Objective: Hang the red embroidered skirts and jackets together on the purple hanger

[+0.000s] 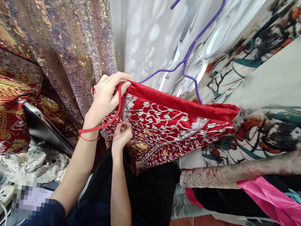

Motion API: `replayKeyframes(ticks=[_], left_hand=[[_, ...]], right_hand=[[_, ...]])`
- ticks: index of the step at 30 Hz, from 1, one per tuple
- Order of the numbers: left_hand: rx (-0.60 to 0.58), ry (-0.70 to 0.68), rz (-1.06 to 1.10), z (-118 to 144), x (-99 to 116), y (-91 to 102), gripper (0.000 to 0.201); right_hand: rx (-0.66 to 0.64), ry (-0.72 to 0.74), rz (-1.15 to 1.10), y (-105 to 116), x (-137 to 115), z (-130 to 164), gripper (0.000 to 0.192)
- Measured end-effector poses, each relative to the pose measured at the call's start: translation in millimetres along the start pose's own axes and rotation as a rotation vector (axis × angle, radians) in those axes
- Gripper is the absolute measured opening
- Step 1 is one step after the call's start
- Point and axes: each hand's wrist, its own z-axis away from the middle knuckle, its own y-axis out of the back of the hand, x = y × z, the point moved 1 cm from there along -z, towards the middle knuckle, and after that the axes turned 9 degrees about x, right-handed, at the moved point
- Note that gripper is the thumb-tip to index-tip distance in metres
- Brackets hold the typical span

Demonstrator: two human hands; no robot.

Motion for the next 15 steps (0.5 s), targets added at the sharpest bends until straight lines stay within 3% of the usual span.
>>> replayKeyframes(ticks=[6,15], left_hand=[[0.017,0.038,0.024,3,5,-0.5,0.036],[0.001,0.041,0.012,4,6,-2.0,0.029]], right_hand=[[-0.140,-0.133,-0.058,19,-10,8,0.023],[-0.096,-0.158,-0.183,23,-19,4,0.027]])
